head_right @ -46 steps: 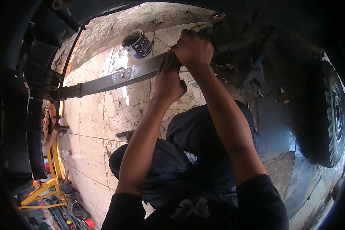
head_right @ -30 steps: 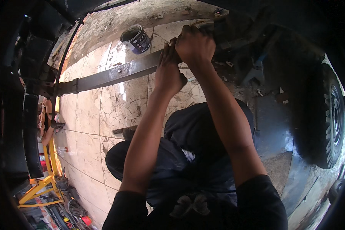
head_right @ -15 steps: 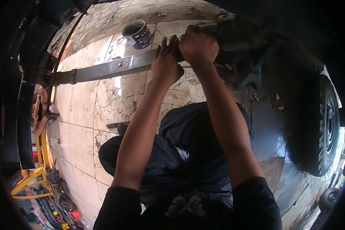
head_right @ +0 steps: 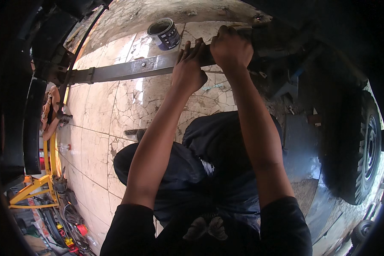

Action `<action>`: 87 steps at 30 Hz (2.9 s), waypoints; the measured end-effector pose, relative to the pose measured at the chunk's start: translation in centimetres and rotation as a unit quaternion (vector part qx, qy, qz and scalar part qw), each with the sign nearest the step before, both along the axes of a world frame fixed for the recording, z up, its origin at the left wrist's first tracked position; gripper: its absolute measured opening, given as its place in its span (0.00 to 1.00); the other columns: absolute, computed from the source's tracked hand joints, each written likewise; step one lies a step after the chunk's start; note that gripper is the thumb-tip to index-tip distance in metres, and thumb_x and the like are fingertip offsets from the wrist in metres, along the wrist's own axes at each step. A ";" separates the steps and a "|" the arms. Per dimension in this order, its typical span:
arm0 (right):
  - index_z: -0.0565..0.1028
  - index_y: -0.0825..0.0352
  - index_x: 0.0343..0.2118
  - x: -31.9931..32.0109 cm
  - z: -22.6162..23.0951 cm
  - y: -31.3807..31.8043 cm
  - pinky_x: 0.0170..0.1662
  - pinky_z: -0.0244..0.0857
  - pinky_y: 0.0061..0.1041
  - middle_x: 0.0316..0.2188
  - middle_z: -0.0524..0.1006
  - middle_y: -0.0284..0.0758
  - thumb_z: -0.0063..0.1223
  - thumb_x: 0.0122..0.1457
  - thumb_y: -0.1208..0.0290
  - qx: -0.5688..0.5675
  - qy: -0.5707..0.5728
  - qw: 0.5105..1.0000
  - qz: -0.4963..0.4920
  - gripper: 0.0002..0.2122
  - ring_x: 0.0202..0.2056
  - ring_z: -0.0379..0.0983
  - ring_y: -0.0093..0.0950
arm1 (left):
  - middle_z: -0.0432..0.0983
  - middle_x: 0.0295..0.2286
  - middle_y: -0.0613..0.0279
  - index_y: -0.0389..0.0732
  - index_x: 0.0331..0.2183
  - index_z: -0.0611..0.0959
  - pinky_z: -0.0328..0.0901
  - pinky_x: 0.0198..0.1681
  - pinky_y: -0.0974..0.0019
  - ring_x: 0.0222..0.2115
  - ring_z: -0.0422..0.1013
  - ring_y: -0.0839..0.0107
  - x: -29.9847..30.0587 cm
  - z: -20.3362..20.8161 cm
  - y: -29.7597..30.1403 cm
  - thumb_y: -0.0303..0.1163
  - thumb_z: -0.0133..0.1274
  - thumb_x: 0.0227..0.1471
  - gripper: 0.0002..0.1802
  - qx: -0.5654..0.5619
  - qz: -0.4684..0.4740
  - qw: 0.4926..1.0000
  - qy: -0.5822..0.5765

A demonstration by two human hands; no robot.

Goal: The person sits on the floor under a vehicle and repeatedly scrubs a metal beam with a small abrasive pad. They wipe the beam back and forth, occasionally pausing to adjust the pad or inspect the surface.

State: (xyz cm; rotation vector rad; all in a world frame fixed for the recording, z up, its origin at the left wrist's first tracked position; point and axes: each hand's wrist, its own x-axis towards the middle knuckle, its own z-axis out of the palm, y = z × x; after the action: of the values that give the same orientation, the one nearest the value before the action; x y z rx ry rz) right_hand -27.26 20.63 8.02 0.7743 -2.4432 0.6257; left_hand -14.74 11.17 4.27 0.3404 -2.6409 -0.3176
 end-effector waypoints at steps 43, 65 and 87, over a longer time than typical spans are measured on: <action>0.82 0.60 0.38 0.2 0.1 0.0 0.45 0.78 0.45 0.41 0.83 0.39 0.51 0.61 0.59 0.023 -0.040 0.999 0.001 0.13 0.42 0.83 0.43 | 0.60 0.68 0.46 0.34 0.66 0.67 0.49 0.73 0.46 0.72 0.52 0.53 -0.1 -0.2 -1.4 0.21 0.55 0.44 0.45 -0.060 -0.022 0.998 -0.012; 0.81 0.60 0.40 -0.3 -0.3 0.1 0.47 0.76 0.42 0.41 0.82 0.39 0.55 0.59 0.59 0.026 -0.023 0.999 0.014 0.13 0.40 0.84 0.41 | 0.60 0.69 0.52 0.38 0.68 0.66 0.47 0.74 0.46 0.72 0.52 0.53 3.5 -0.2 -0.5 0.18 0.53 0.43 0.48 -0.080 -0.012 0.996 -0.040; 0.82 0.60 0.41 0.4 0.3 0.1 0.48 0.76 0.43 0.42 0.82 0.38 0.54 0.60 0.58 0.039 -0.017 0.999 0.012 0.13 0.42 0.83 0.39 | 0.60 0.68 0.48 0.36 0.67 0.67 0.51 0.73 0.52 0.71 0.53 0.52 0.4 0.1 -3.6 0.13 0.53 0.39 0.49 -0.043 -0.026 0.998 -0.024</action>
State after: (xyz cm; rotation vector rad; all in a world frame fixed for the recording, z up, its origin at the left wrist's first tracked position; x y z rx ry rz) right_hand -26.90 20.73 8.30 0.8298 -2.5060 0.5607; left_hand -14.31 7.55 4.34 0.2550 -2.7047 -0.2128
